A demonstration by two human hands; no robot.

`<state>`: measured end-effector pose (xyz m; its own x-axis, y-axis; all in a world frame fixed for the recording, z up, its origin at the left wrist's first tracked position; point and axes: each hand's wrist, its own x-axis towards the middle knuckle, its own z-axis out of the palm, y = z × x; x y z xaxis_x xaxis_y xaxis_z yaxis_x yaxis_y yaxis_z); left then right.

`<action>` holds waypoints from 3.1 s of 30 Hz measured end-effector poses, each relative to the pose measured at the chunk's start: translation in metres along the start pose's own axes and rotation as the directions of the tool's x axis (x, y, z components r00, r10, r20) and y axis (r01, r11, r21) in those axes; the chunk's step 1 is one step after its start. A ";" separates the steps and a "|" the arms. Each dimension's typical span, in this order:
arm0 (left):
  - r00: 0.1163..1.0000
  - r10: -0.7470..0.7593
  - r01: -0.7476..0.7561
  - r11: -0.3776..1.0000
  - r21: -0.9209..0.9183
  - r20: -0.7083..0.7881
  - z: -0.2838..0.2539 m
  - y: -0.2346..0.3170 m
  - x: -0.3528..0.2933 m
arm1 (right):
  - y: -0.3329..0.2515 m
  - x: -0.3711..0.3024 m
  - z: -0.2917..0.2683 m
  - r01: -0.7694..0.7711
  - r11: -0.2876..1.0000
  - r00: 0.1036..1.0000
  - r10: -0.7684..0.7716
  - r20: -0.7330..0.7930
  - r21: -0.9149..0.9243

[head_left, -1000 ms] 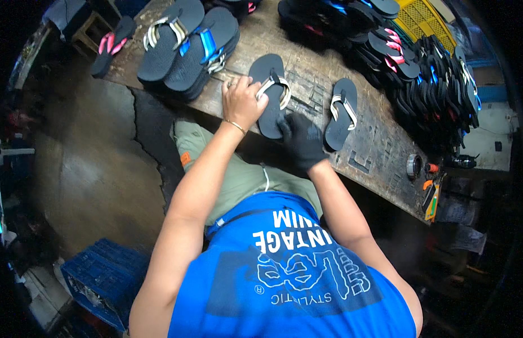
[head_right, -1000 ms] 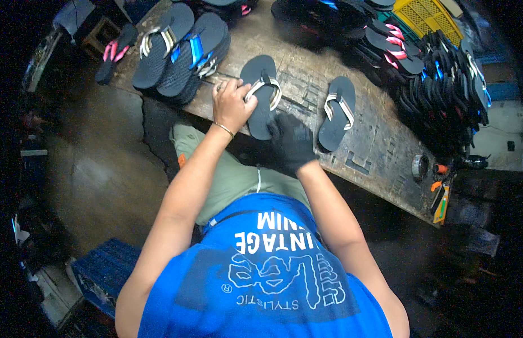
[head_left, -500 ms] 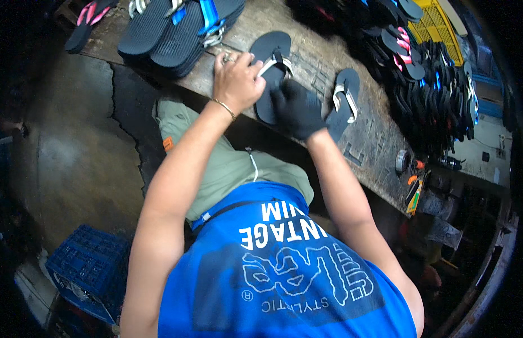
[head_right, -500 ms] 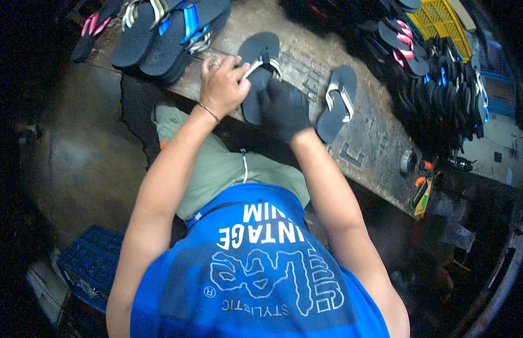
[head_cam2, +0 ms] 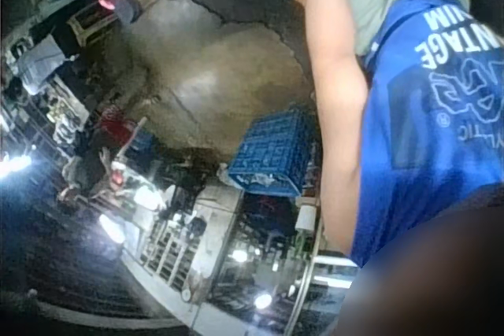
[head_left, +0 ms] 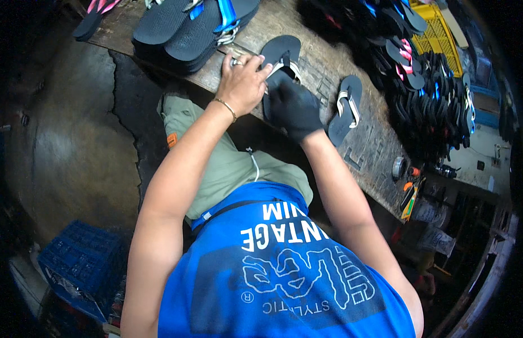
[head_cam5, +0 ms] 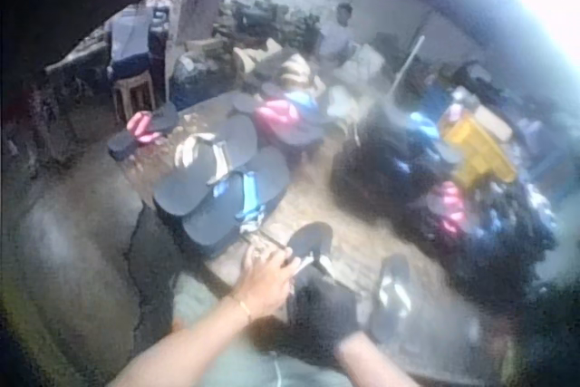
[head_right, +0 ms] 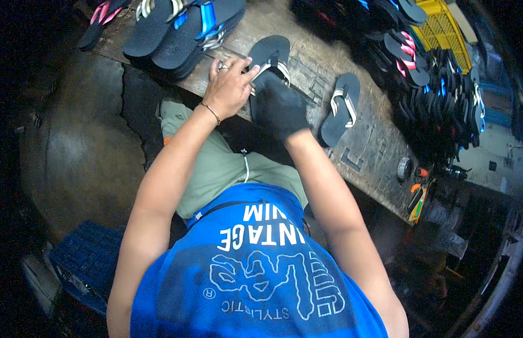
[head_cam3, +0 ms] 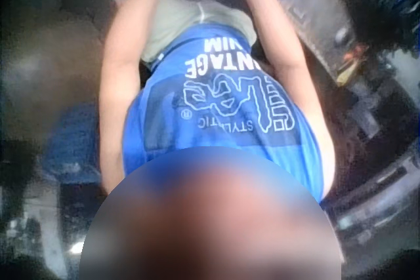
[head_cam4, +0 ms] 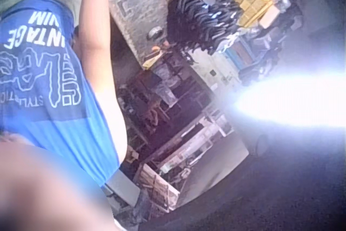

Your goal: The person assembles flip-flops by pressing the straps into the soles and stacking completed pairs on the table. They handle multiple pairs with different strap colors and use a small tool to trim excess material from one pair.

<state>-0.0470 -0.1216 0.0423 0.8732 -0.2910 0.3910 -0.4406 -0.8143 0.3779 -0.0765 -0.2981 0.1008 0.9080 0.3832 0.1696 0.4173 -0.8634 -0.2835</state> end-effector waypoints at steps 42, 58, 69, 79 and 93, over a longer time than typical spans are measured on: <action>0.822 -0.321 0.569 0.514 -0.642 0.471 0.000 0.132 0.038 | 0.421 -0.368 -0.219 -0.861 0.428 0.509 0.749 -0.424 -0.276; 0.938 -0.127 0.202 0.957 -0.209 0.323 0.051 0.152 0.068 | 0.116 -0.190 -0.028 -0.221 0.916 0.883 0.334 -0.330 0.335; 0.929 0.068 0.012 0.977 -0.213 0.363 0.055 0.135 0.067 | 0.053 -0.117 -0.058 -0.213 0.966 0.968 0.229 0.104 -0.150; 0.937 0.095 0.002 0.960 -0.279 0.336 0.059 0.128 0.066 | 0.049 -0.098 -0.054 -0.376 0.904 0.884 0.416 0.212 -0.206; 0.907 0.124 -0.043 0.978 -0.204 0.403 0.061 0.135 0.057 | 0.121 -0.116 -0.039 -0.524 0.852 0.851 0.522 0.052 0.024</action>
<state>-0.0436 -0.2793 0.0644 0.8210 -0.5674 0.0631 -0.5113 -0.6815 0.5237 -0.1332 -0.4595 0.0836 0.9928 -0.1072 -0.0528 -0.1190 -0.9280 -0.3532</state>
